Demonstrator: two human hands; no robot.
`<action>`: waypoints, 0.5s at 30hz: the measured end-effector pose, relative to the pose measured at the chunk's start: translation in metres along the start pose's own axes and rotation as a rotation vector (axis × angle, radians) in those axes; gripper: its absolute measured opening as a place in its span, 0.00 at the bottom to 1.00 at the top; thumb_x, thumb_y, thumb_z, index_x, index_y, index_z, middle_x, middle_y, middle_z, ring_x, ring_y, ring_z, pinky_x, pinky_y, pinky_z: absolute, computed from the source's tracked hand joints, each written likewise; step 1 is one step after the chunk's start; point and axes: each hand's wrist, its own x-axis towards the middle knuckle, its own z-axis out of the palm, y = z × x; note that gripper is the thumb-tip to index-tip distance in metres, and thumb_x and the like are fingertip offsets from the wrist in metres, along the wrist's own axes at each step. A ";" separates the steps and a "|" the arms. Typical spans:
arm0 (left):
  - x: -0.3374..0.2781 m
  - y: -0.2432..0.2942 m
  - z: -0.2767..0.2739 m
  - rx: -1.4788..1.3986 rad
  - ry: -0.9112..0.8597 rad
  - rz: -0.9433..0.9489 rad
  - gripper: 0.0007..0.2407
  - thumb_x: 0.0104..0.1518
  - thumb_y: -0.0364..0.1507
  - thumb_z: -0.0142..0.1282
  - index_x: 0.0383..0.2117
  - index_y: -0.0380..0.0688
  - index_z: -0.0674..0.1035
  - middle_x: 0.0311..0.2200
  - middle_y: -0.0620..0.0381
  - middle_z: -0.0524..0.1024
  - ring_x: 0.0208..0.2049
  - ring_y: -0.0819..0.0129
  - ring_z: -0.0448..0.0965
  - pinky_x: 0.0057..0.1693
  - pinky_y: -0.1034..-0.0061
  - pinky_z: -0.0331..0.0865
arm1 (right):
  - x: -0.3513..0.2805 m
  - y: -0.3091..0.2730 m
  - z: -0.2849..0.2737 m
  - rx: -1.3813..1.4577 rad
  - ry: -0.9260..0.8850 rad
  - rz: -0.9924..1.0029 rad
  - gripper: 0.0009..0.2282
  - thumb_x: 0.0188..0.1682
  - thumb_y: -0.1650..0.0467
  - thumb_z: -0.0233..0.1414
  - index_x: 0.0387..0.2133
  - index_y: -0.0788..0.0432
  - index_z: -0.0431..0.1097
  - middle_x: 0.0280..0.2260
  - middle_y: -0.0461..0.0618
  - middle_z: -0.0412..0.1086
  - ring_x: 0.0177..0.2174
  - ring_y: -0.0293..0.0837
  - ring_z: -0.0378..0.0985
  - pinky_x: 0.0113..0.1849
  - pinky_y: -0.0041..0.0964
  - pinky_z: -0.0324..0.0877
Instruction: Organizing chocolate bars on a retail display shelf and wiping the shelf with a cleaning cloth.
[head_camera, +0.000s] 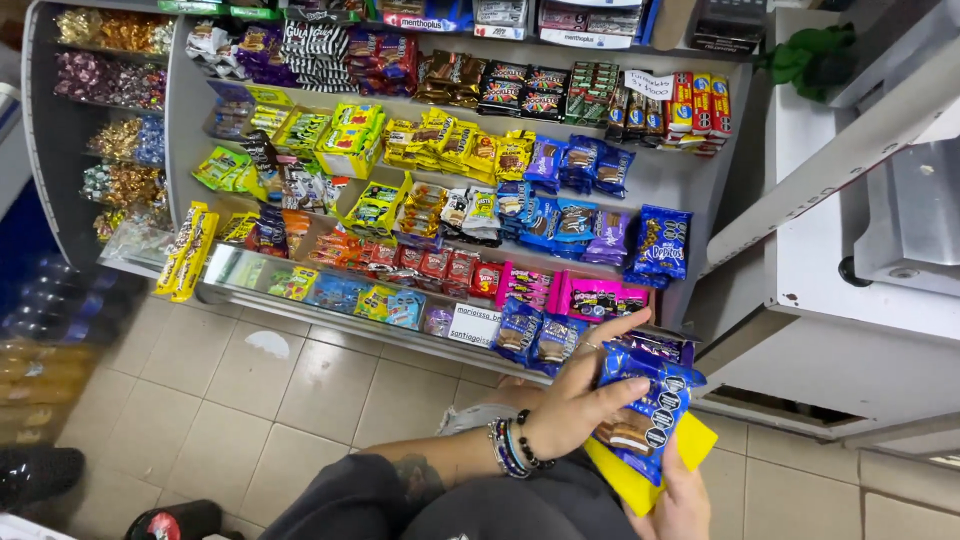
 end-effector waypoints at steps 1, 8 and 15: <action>0.001 -0.002 -0.002 -0.059 -0.025 0.048 0.31 0.56 0.47 0.50 0.67 0.51 0.62 0.61 0.48 0.62 0.60 0.58 0.69 0.64 0.62 0.68 | -0.006 -0.004 0.007 -0.039 0.047 0.065 0.25 0.54 0.65 0.36 0.66 0.55 0.54 0.59 0.64 0.62 0.54 0.64 0.65 0.56 0.65 0.60; 0.033 -0.041 -0.033 -0.043 -0.078 -0.418 0.15 0.59 0.44 0.52 0.44 0.50 0.78 0.39 0.62 0.80 0.42 0.71 0.78 0.53 0.76 0.67 | 0.019 0.006 0.008 -0.204 0.058 0.116 0.26 0.47 0.70 0.45 0.61 0.68 0.60 0.54 0.71 0.68 0.51 0.68 0.71 0.53 0.67 0.65; 0.092 -0.115 -0.059 -0.515 0.084 -0.609 0.14 0.62 0.37 0.56 0.47 0.43 0.79 0.40 0.48 0.82 0.38 0.60 0.84 0.48 0.70 0.78 | 0.052 -0.019 0.016 -0.570 0.475 0.403 0.26 0.46 0.62 0.61 0.56 0.57 0.64 0.50 0.62 0.72 0.50 0.59 0.74 0.52 0.52 0.66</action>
